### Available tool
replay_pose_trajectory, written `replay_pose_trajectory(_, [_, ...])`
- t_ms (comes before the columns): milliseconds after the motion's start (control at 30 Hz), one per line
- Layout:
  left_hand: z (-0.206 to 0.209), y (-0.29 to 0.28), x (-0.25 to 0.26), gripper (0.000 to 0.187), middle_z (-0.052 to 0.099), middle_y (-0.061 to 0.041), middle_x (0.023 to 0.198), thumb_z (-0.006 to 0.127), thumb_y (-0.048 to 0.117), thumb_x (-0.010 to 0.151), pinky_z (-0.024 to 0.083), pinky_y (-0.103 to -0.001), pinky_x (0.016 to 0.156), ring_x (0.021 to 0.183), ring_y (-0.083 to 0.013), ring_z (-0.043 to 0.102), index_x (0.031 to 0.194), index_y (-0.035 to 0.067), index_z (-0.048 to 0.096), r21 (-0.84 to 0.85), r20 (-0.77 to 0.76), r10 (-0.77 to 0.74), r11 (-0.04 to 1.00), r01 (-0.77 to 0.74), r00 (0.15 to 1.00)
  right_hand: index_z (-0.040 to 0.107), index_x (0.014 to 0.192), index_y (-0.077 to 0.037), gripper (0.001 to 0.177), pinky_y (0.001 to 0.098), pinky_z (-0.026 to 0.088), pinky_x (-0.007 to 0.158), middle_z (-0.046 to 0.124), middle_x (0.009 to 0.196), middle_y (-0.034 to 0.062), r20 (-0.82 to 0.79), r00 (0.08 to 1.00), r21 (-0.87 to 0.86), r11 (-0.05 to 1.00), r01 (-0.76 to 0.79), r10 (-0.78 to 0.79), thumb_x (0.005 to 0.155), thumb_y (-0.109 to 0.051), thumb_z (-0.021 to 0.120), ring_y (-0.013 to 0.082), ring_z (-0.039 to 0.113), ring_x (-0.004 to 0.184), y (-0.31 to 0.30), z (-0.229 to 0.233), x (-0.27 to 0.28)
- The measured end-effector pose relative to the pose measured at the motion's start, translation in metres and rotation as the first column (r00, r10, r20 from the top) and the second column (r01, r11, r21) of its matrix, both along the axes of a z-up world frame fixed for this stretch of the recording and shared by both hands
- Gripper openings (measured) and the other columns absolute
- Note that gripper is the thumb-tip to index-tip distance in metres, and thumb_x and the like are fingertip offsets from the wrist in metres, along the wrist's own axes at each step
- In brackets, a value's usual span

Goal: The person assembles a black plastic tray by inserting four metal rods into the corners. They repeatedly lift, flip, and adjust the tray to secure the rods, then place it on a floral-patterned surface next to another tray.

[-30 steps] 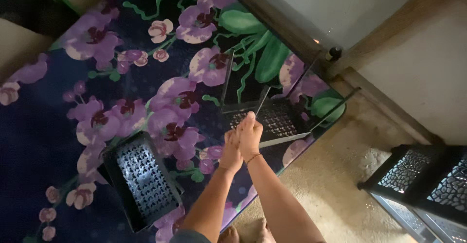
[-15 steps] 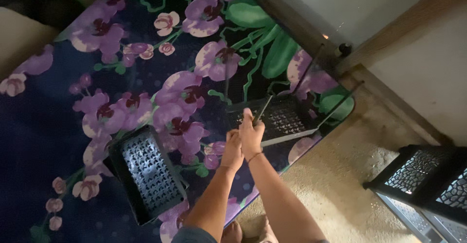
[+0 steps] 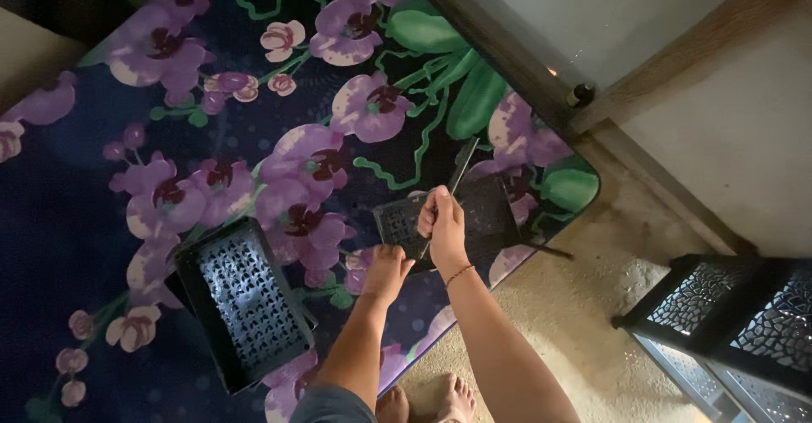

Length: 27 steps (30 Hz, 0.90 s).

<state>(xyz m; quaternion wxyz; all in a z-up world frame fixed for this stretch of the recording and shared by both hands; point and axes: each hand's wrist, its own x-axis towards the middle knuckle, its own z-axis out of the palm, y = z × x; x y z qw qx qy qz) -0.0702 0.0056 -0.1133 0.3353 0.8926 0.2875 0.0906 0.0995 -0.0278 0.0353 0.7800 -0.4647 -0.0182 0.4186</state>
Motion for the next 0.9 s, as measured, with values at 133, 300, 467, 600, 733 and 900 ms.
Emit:
replay_pose_trajectory(133, [0.011,-0.006,0.01,0.02,0.068,-0.014,0.096,0.052,0.021,0.105,0.048,-0.049,0.087,0.093,-0.0356,0.062,0.102,0.005,0.062,-0.013,0.196,0.14,0.99,-0.141,0.97,0.047,0.084,-0.008,0.032,0.0294,0.033,0.049,0.043,0.063,0.0024,-0.009,1.0,0.027,1.0,-0.015,0.015,0.105,-0.032,0.048,0.0116,0.04,0.053,-0.006,0.007,0.0])
replay_pose_trajectory(300, [0.072,-0.034,0.021,0.042,0.071,-0.006,0.094,0.044,0.035,0.111,0.057,-0.032,0.074,0.081,-0.0132,0.067,0.114,-0.001,0.065,-0.831,0.313,0.567,0.552,-0.069,0.761,0.047,0.087,-0.01,0.02,0.03,0.036,0.048,0.047,0.064,0.0039,-0.082,0.997,-0.015,1.0,0.007,-0.008,0.099,-0.026,0.044,0.0133,0.044,0.053,-0.014,0.026,-0.013])
replay_pose_trajectory(467, [0.128,-0.052,-0.008,0.024,0.072,-0.007,0.092,0.058,0.019,0.103,0.059,-0.03,0.072,0.078,-0.0121,0.067,0.114,-0.002,0.064,-0.812,0.237,0.54,0.567,-0.142,0.807,0.051,0.094,-0.01,0.018,0.0308,0.041,0.048,0.048,0.067,0.0045,0.006,0.999,-0.087,0.995,-0.05,0.05,0.101,-0.025,0.048,0.0149,0.047,0.054,-0.014,0.038,-0.046])
replay_pose_trajectory(600, [0.146,-0.048,-0.038,0.023,0.07,-0.007,0.092,0.06,0.016,0.104,0.06,-0.03,0.074,0.081,-0.0119,0.067,0.114,-0.004,0.065,-0.848,0.34,0.676,0.521,-0.098,0.654,0.061,0.11,-0.008,0.021,0.0278,0.045,0.047,0.058,0.075,0.0037,0.032,0.99,-0.203,0.971,-0.125,0.134,0.102,-0.024,0.05,0.0115,0.054,0.059,-0.002,0.042,-0.084])
replay_pose_trajectory(733, [0.159,-0.03,-0.083,0.023,0.072,-0.007,0.093,0.061,0.018,0.103,0.063,-0.031,0.076,0.083,-0.0128,0.07,0.112,-0.004,0.067,-0.782,0.342,0.747,0.563,-0.269,0.57,0.068,0.116,-0.006,0.026,0.0272,0.046,0.043,0.059,0.074,0.0063,0.169,0.917,-0.427,0.866,-0.262,0.361,0.103,-0.023,0.054,0.0115,0.053,0.057,0.004,0.044,-0.142])
replay_pose_trajectory(900, [0.166,-0.013,-0.144,0.024,0.075,-0.007,0.097,0.064,0.017,0.099,0.062,-0.032,0.074,0.084,-0.0145,0.072,0.116,0.001,0.07,-0.724,0.237,0.871,0.453,-0.521,0.43,0.071,0.115,-0.003,0.03,0.0299,0.058,0.059,0.073,0.091,0.0069,0.431,0.747,-0.504,0.822,-0.266,0.506,0.093,-0.023,0.07,0.0155,0.07,0.073,0.024,0.019,-0.215])
